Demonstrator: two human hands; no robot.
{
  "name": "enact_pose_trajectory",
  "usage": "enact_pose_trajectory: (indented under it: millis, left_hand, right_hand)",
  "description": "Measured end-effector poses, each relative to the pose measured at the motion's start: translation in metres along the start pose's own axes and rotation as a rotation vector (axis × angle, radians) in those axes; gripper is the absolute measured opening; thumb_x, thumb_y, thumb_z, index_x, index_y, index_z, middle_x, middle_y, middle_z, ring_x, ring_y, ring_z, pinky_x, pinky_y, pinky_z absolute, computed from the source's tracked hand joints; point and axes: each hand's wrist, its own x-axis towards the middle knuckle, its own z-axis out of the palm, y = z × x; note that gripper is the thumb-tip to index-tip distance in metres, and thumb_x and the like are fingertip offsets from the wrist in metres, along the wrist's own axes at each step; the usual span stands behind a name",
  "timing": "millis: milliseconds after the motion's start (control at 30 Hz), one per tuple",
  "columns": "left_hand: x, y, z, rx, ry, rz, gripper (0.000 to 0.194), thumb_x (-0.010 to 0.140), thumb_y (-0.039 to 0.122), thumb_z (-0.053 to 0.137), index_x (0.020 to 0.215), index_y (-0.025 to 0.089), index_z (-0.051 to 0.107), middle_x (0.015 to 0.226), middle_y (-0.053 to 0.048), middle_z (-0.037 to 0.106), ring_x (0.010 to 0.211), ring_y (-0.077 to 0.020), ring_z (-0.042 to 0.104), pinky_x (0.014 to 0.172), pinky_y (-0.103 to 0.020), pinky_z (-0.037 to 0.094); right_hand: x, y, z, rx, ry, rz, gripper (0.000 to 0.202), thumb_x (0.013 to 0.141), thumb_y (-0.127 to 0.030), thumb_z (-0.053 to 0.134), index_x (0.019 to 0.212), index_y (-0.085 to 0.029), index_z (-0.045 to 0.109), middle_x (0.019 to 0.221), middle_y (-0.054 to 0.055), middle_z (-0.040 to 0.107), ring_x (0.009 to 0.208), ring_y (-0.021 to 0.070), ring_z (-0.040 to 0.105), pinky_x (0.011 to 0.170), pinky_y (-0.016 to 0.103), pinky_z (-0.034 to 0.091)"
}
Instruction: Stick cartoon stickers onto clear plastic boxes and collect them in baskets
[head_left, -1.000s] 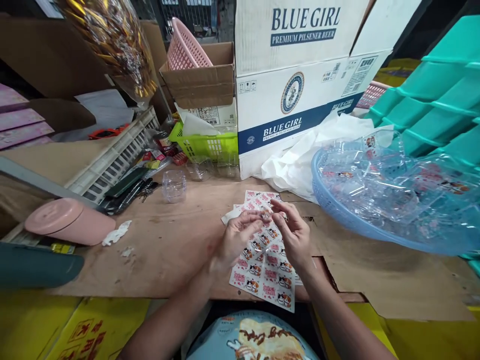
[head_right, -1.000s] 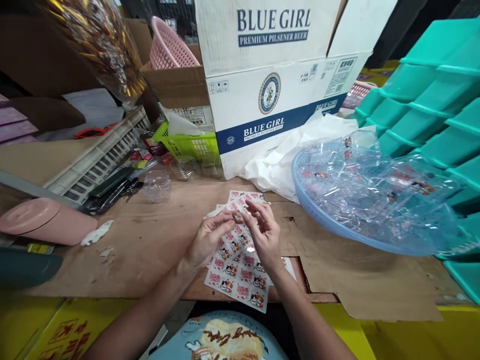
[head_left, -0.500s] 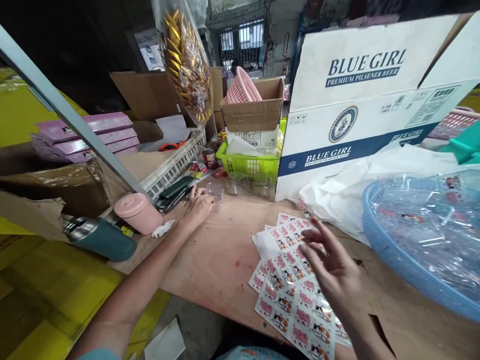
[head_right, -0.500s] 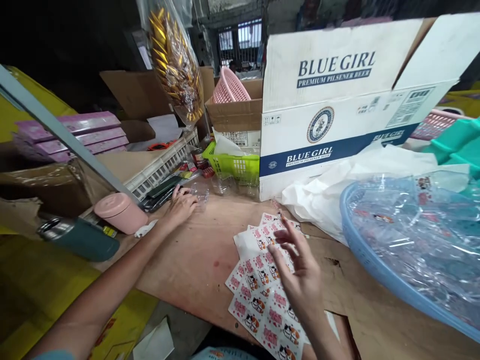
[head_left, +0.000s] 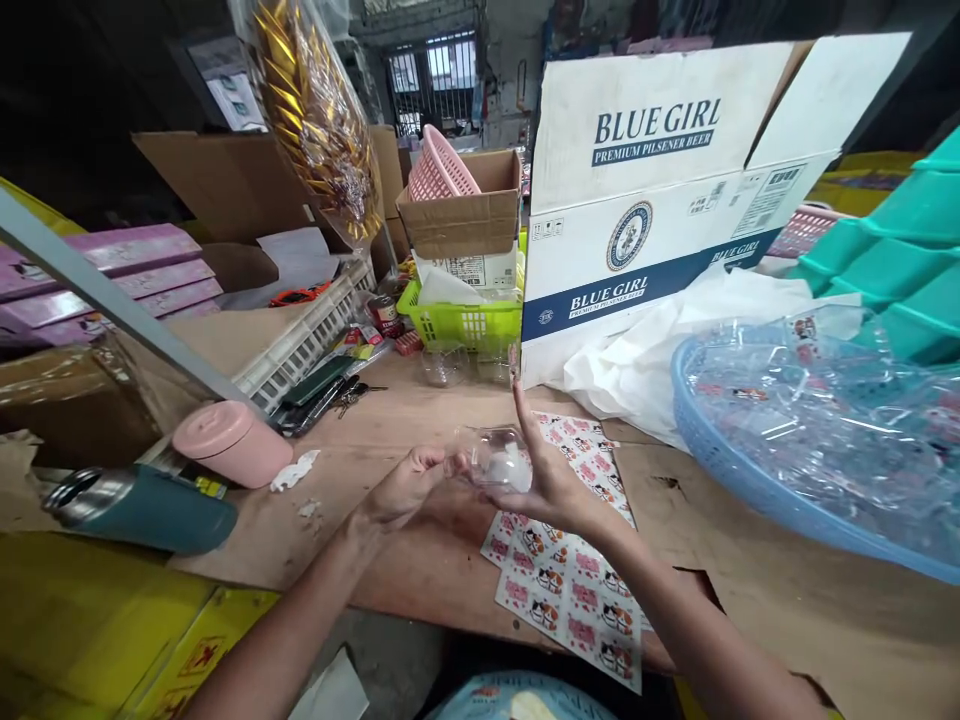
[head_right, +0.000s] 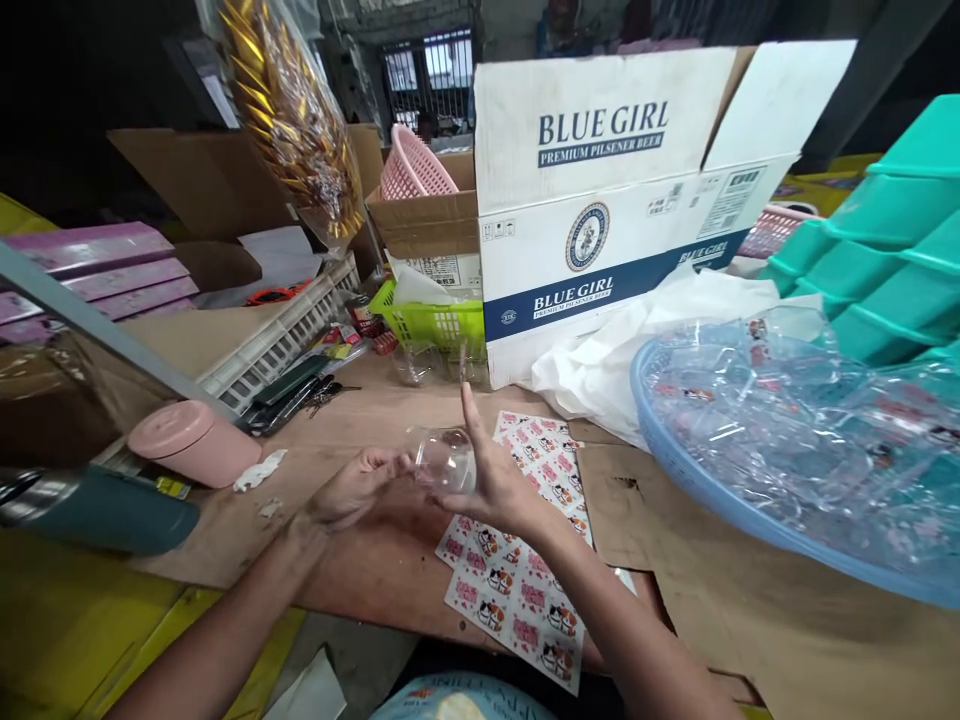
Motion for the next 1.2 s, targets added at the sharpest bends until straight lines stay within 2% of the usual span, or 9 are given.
enact_pose_trajectory:
  millis: [100, 200, 267, 433, 600, 667, 800, 867, 1200]
  left_hand:
    - [-0.002, -0.01, -0.006, -0.401, 0.223, 0.013, 0.032, 0.086, 0.043, 0.068, 0.075, 0.014, 0.073, 0.078, -0.006, 0.076, 0.083, -0.0192, 0.071, 0.092, -0.034, 0.052]
    - [0.003, -0.017, 0.0, -0.692, 0.312, -0.07, 0.029, 0.092, 0.038, 0.061, 0.084, 0.012, 0.071, 0.082, -0.007, 0.077, 0.079, -0.0189, 0.074, 0.086, -0.035, 0.057]
    - [0.008, -0.018, 0.013, -0.788, 0.32, -0.103, 0.032, 0.096, 0.036, 0.054, 0.085, 0.01, 0.07, 0.084, -0.008, 0.077, 0.082, -0.0184, 0.074, 0.085, -0.032, 0.057]
    - [0.011, -0.016, 0.049, -0.733, 0.198, -0.063, 0.036, 0.098, 0.039, 0.049, 0.104, 0.01, 0.07, 0.098, -0.012, 0.077, 0.094, -0.0224, 0.074, 0.084, -0.034, 0.059]
    - [0.007, -0.02, 0.057, -0.66, 0.132, -0.129, 0.036, 0.098, 0.034, 0.05, 0.117, 0.01, 0.067, 0.107, -0.015, 0.076, 0.105, -0.0276, 0.071, 0.093, -0.043, 0.056]
    - [0.006, -0.024, 0.058, -0.699, 0.173, -0.13, 0.035, 0.098, 0.035, 0.05, 0.117, 0.011, 0.067, 0.108, -0.014, 0.075, 0.106, -0.0271, 0.071, 0.096, -0.046, 0.054]
    - [0.007, -0.031, 0.066, -0.756, 0.216, -0.101, 0.03, 0.098, 0.033, 0.051, 0.109, 0.011, 0.069, 0.105, -0.012, 0.076, 0.1, -0.0236, 0.073, 0.095, -0.044, 0.056]
    - [0.008, -0.033, 0.073, -0.77, 0.228, -0.106, 0.028, 0.098, 0.032, 0.051, 0.104, 0.011, 0.069, 0.1, -0.01, 0.077, 0.091, -0.0204, 0.074, 0.089, -0.04, 0.059]
    - [0.01, -0.036, 0.087, -0.771, 0.301, -0.107, 0.026, 0.096, 0.032, 0.055, 0.098, 0.011, 0.07, 0.099, -0.008, 0.077, 0.084, -0.0179, 0.074, 0.085, -0.035, 0.06]
  right_hand:
    - [-0.002, 0.014, -0.019, 0.04, 0.025, 0.147, 0.124, 0.079, -0.045, 0.075, 0.155, -0.021, -0.019, 0.133, 0.022, 0.059, 0.116, 0.0327, 0.062, 0.097, 0.051, 0.05]
    - [0.002, 0.022, -0.027, -0.171, 0.049, 0.186, 0.132, 0.068, -0.054, 0.082, 0.158, -0.023, -0.011, 0.152, 0.026, 0.037, 0.138, 0.0446, 0.038, 0.106, 0.067, 0.034]
    - [0.003, 0.019, -0.022, -0.139, 0.013, 0.132, 0.137, 0.064, -0.054, 0.084, 0.157, -0.025, -0.011, 0.156, 0.025, 0.031, 0.143, 0.0437, 0.031, 0.109, 0.067, 0.03]
    - [-0.005, 0.004, 0.0, 0.117, -0.006, 0.087, 0.116, 0.082, -0.039, 0.073, 0.157, -0.025, -0.013, 0.116, 0.013, 0.065, 0.102, 0.0261, 0.064, 0.096, 0.049, 0.049]
    - [-0.029, -0.008, -0.014, -0.008, 0.118, 0.133, 0.108, 0.076, -0.042, 0.079, 0.159, -0.028, 0.012, 0.112, 0.011, 0.058, 0.1, 0.027, 0.056, 0.096, 0.05, 0.045]
    - [-0.045, -0.021, -0.022, 0.207, 0.125, 0.213, 0.098, 0.081, -0.045, 0.075, 0.158, -0.029, 0.017, 0.099, 0.007, 0.058, 0.087, 0.0228, 0.055, 0.087, 0.046, 0.049]
    - [-0.081, -0.045, -0.02, 0.981, -0.091, 0.378, 0.086, 0.087, -0.051, 0.067, 0.156, -0.032, 0.019, 0.079, 0.0, 0.054, 0.061, 0.0129, 0.046, 0.063, 0.034, 0.052]
    - [-0.094, -0.048, -0.012, 1.19, -0.121, 0.418, 0.085, 0.085, -0.051, 0.07, 0.154, -0.032, 0.024, 0.076, -0.003, 0.053, 0.055, 0.009, 0.042, 0.059, 0.032, 0.053]
    - [-0.108, -0.038, 0.006, 1.484, 0.007, 0.463, 0.079, 0.084, -0.047, 0.072, 0.15, -0.031, 0.031, 0.075, -0.005, 0.055, 0.043, 0.0018, 0.037, 0.055, 0.032, 0.059]
